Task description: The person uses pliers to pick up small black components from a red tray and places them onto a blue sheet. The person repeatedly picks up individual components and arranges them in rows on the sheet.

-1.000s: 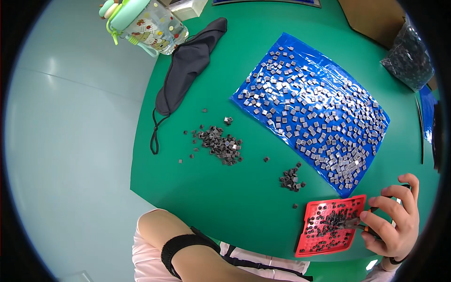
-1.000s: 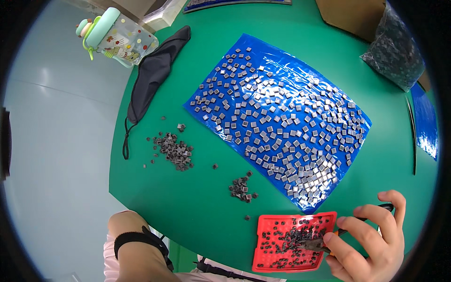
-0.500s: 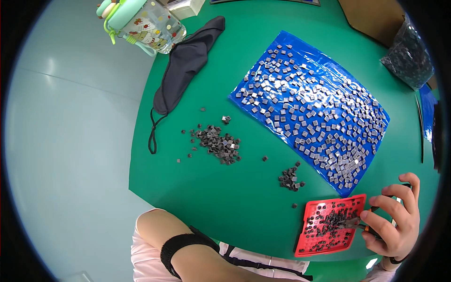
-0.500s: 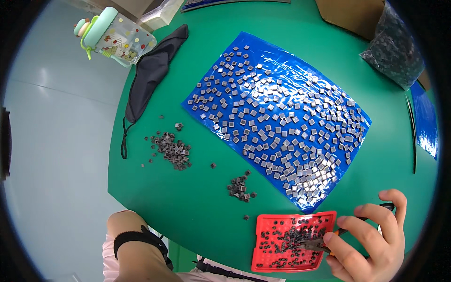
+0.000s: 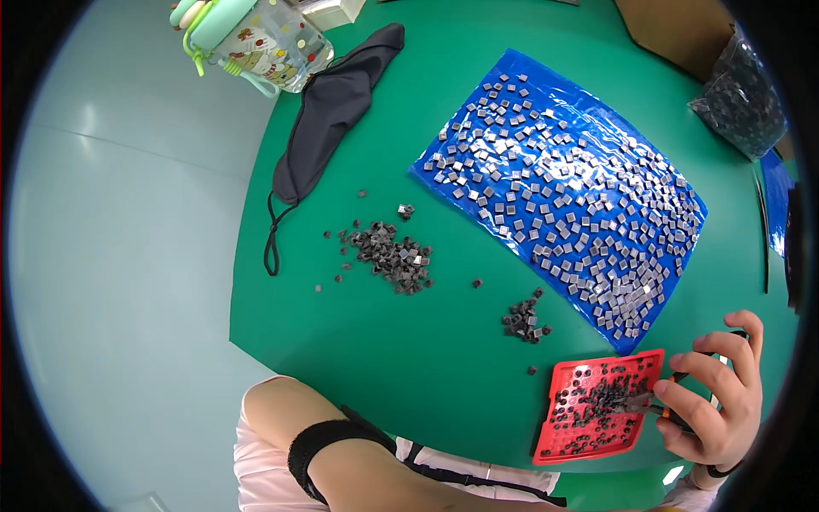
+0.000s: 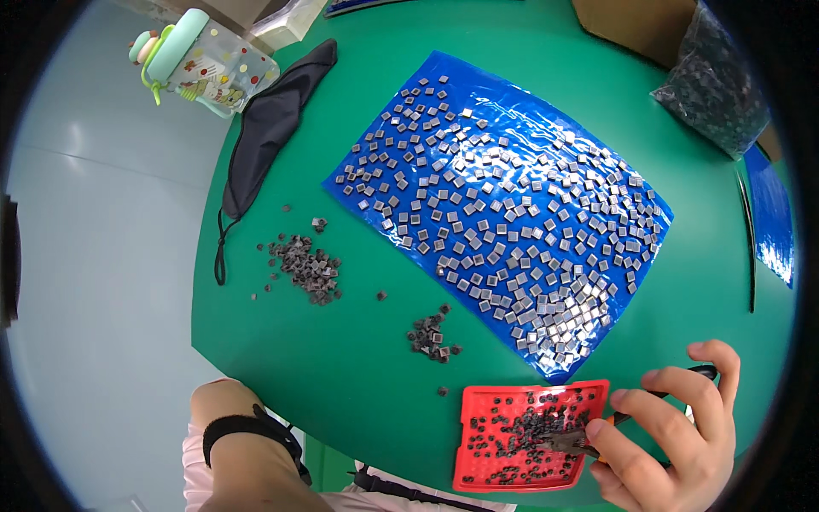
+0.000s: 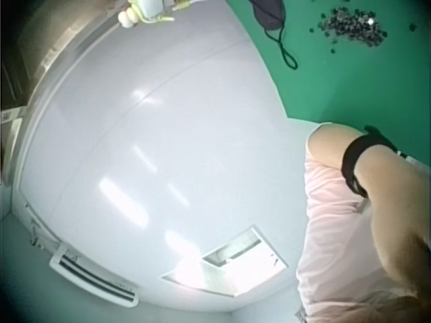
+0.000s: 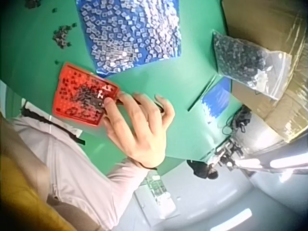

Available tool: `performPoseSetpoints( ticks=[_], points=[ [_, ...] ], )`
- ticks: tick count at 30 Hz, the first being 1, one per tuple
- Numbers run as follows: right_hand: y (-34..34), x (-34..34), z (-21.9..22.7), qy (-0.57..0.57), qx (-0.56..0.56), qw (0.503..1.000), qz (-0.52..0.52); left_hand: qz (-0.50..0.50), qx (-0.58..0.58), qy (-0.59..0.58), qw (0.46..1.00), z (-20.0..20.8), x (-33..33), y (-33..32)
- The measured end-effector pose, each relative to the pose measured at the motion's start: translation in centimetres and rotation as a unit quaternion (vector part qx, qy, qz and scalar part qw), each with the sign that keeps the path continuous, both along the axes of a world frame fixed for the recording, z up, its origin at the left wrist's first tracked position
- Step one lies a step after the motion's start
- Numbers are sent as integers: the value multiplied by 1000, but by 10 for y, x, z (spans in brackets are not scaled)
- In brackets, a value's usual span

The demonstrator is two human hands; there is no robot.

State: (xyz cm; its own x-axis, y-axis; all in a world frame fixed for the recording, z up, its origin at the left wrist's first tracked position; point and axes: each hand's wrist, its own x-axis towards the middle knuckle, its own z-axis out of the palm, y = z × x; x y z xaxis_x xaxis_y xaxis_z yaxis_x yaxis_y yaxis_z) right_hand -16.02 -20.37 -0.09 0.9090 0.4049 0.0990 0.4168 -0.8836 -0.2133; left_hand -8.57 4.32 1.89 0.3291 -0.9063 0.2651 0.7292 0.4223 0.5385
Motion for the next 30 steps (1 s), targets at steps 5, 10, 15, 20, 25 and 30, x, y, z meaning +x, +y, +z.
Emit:
performPoseSetpoints(
  ticks=[5, 10, 15, 20, 25, 30],
  points=[
    [-1, -5, 8, 6, -13, 1000, -16, -13, -10, 3, 1000, 1, 3, -3],
    [1, 3, -1, -12, 7, 1000, 7, 11, 7, 2, 1000, -1, 2, 0],
    [0, 1, 3, -12, 3, 1000, 3, 29, 19, -13, 999, 3, 6, 0],
    [4, 6, -7, -24, 22, 999, -2, 169, 209, -180, 946, 4, 28, 8],
    [5, 5, 3, -36, 33, 999, 9, 262, 439, -573, 641, 12, 58, -2],
    [3, 8, 7, -27, 29, 998, 41, 231, 443, -711, 495, 0, 60, -6]
  ],
)
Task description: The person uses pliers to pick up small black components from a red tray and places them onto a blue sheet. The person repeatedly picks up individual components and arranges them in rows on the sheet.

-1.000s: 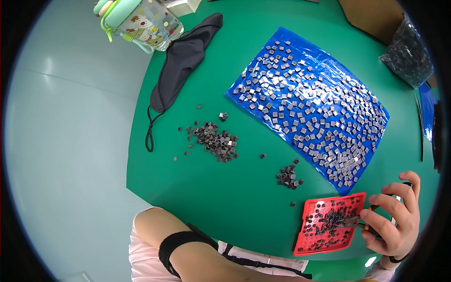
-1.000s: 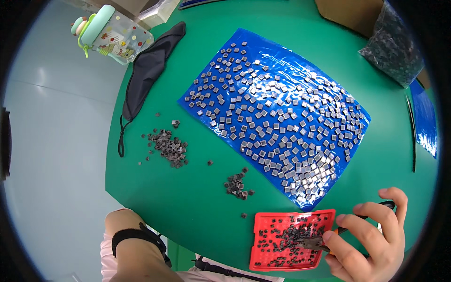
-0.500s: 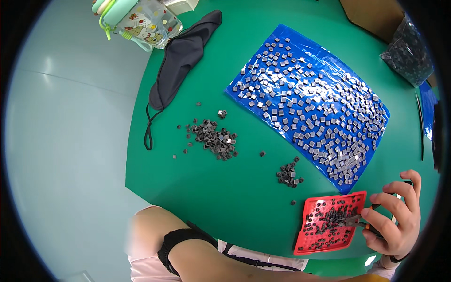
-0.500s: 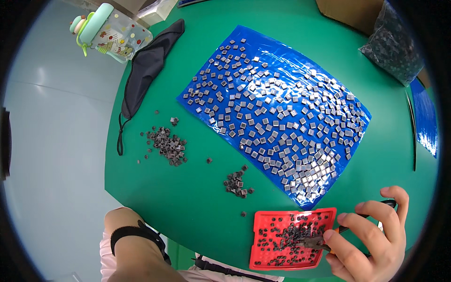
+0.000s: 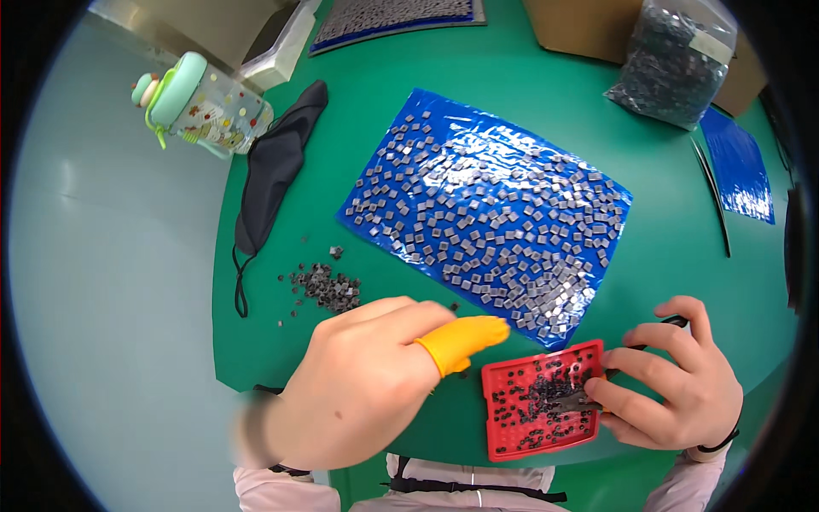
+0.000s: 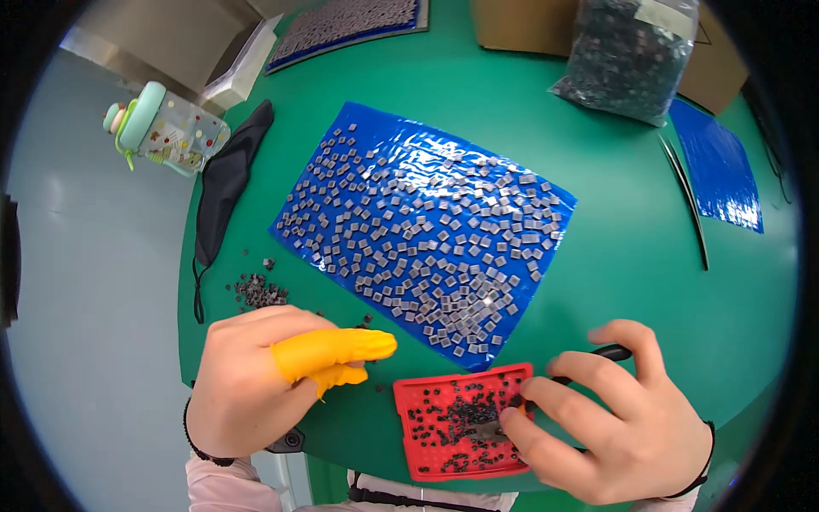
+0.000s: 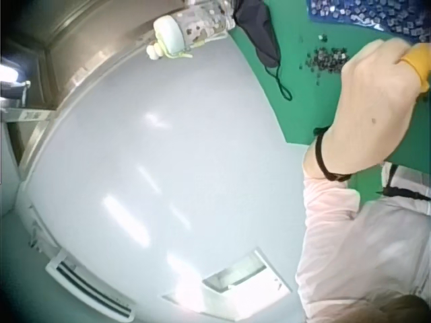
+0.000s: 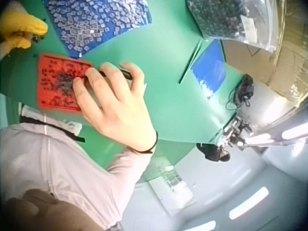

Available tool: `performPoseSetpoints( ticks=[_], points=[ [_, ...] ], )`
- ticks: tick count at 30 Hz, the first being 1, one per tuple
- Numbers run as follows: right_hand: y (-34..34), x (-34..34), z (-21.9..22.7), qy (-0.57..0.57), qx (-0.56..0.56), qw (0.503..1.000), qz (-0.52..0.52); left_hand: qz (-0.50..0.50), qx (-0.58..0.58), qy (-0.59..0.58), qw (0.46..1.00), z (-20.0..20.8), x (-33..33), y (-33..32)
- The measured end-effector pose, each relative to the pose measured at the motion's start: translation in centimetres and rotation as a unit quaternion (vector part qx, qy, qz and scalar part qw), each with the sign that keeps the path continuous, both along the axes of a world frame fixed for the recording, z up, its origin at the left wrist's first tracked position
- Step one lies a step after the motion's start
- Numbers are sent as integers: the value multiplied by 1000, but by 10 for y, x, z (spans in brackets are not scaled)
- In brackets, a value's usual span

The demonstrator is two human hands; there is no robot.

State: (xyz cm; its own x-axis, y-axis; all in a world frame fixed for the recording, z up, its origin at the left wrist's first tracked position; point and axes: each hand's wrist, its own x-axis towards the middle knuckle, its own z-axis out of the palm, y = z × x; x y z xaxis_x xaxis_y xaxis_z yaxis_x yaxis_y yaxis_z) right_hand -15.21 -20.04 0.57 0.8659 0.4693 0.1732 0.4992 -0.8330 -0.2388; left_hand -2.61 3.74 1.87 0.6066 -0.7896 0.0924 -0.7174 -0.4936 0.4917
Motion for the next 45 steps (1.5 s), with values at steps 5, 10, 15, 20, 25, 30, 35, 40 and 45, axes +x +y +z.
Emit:
performPoseSetpoints(
  ticks=[5, 10, 15, 20, 25, 30, 35, 40, 45],
  points=[
    [-6, -5, -4, -14, 27, 1000, 3, -33, 48, -39, 998, -4, 0, -3],
    [-8, -5, -7, -25, 19, 999, 20, -40, 106, -47, 992, -11, -4, -5],
    [-9, -4, -5, -17, 18, 999, 24, -23, 95, -63, 993, -13, -5, -11],
    [-7, -4, -4, -69, 45, 997, -15, -32, -26, 77, 996, -7, -8, -10],
    [-7, -2, 3, -126, 78, 987, -67, 7, -101, 427, 899, -8, -12, -16],
    [-7, -1, 12, -136, 91, 984, -67, 74, -269, 614, 738, -24, -22, -7],
    [-3, -2, 10, -144, 93, 984, -40, 88, -307, 656, 684, -30, -31, -5],
    [-3, -3, 11, -150, 78, 985, -35, 102, -269, 671, 684, -33, -31, -4],
    [-3, -6, 14, -161, 64, 984, -44, 53, -308, 699, 644, -43, -33, -2]
  ],
)
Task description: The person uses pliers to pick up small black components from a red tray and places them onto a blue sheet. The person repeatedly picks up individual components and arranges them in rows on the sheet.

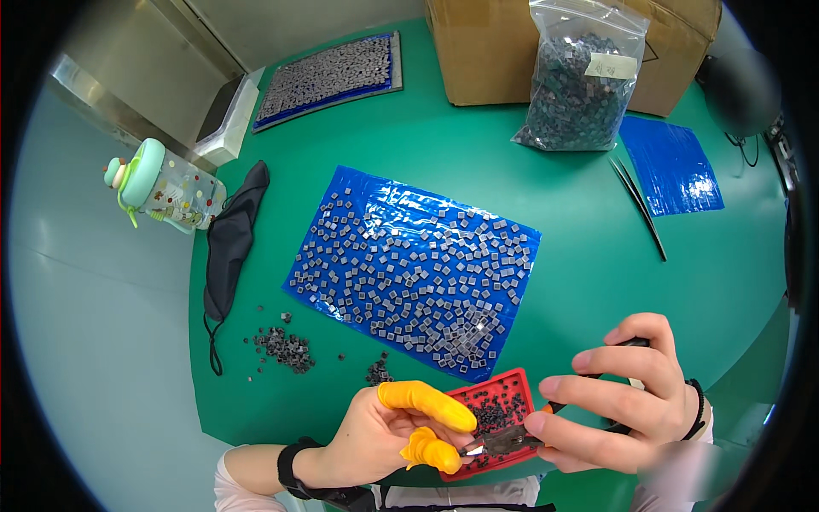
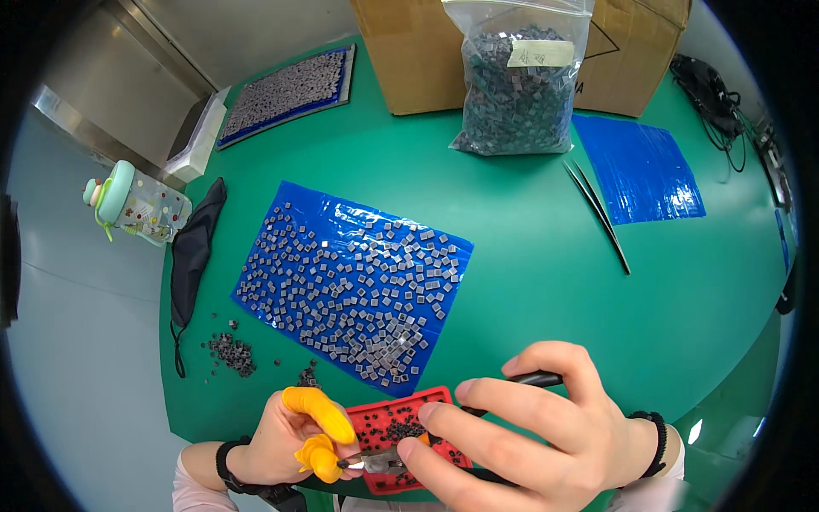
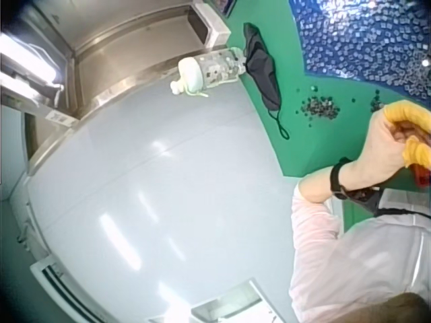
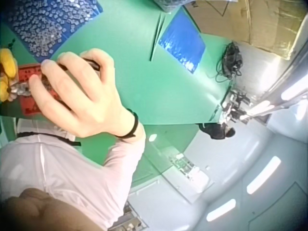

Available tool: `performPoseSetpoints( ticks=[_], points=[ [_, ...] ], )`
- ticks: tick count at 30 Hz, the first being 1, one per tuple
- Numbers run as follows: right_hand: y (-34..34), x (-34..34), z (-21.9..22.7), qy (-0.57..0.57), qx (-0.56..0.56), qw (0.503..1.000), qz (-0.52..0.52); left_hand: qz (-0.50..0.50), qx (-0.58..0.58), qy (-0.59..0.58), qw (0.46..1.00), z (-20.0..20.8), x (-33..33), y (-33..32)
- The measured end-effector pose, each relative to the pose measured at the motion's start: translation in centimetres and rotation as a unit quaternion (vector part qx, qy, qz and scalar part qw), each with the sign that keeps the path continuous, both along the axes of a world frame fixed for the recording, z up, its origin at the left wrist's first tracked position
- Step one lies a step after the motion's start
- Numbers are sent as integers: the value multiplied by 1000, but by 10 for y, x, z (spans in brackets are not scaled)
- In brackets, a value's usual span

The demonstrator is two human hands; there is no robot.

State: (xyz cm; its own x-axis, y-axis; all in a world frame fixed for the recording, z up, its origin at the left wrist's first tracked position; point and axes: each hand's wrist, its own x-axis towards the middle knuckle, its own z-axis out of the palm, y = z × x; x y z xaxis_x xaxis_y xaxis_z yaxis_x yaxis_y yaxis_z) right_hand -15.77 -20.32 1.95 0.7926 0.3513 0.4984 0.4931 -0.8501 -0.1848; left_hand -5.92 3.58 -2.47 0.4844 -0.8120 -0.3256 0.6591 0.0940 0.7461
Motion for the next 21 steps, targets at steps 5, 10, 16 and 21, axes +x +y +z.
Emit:
performPoseSetpoints(
  ticks=[5, 10, 16, 21],
  points=[
    [1, -2, 0, 4, 3, 1000, -3, -16, -38, 21, 999, -8, 1, 4],
    [1, -1, -1, -5, -5, 1000, 5, -18, -41, 26, 999, -8, -3, 3],
    [3, -2, -2, -16, -25, 1000, -6, -17, -48, 47, 998, -7, -6, 3],
    [3, -3, -1, -15, -38, 999, -3, 3, -55, 91, 994, -7, -9, 1]
  ],
)
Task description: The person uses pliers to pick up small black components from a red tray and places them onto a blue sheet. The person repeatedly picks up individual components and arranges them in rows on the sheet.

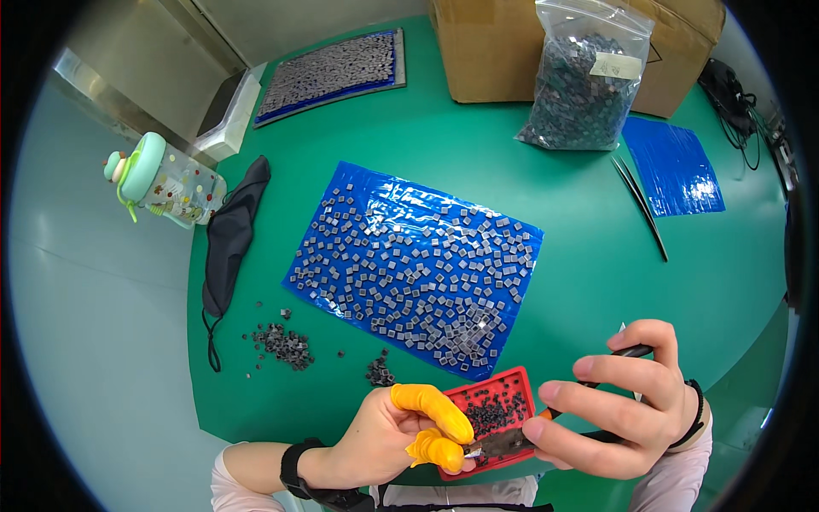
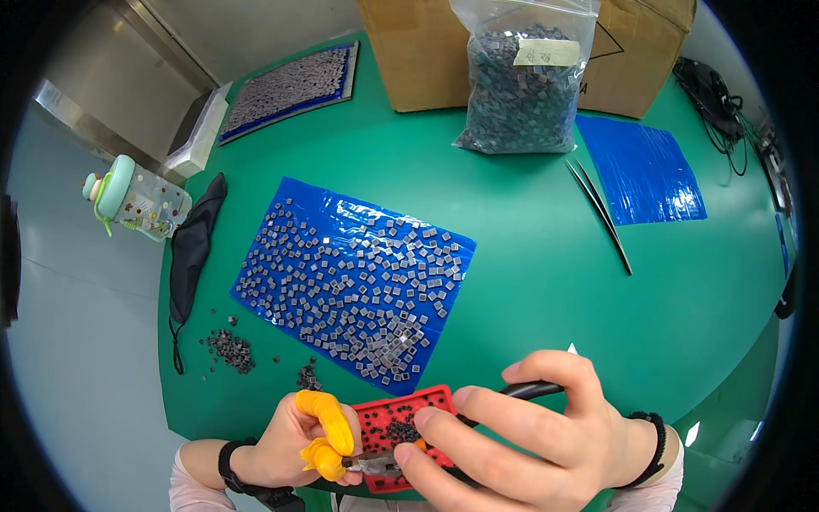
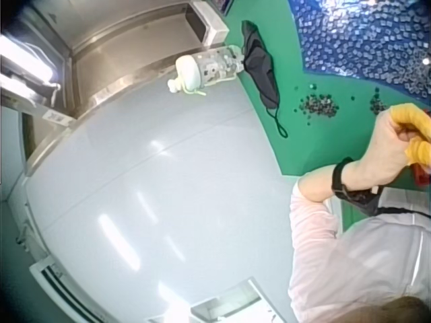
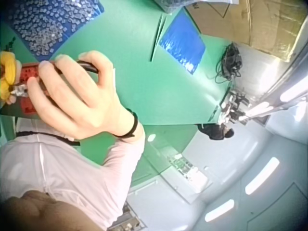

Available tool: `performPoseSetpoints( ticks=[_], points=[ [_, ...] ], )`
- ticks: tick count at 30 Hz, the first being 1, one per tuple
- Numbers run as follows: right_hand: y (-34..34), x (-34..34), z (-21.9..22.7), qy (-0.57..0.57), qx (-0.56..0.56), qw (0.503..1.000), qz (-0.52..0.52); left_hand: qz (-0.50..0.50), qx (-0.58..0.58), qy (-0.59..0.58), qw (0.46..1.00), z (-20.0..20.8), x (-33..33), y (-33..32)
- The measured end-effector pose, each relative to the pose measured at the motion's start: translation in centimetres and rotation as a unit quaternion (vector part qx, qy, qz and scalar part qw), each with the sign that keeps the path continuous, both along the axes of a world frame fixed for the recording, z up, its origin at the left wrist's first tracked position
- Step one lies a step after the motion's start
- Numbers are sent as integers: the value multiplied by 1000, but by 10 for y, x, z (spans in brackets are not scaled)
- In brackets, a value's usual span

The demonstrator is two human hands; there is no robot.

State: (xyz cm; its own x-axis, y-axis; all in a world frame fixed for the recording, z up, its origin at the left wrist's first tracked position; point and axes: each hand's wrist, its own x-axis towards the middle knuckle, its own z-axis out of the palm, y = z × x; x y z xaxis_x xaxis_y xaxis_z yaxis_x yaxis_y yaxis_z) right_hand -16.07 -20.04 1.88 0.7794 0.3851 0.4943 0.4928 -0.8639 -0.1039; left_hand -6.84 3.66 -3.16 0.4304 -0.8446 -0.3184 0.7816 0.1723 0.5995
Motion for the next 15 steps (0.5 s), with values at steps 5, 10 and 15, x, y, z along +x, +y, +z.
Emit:
performPoseSetpoints(
  ticks=[5, 10, 15],
  points=[
    [0, -1, -2, -15, -4, 1000, 4, -15, -8, 29, 999, 0, 1, 1],
    [1, -2, -4, -22, 11, 1000, 2, -12, 10, 57, 998, 6, -2, -1],
    [0, -1, -1, -7, 14, 1000, 9, -21, 0, 28, 999, 0, -2, 3]
  ],
)
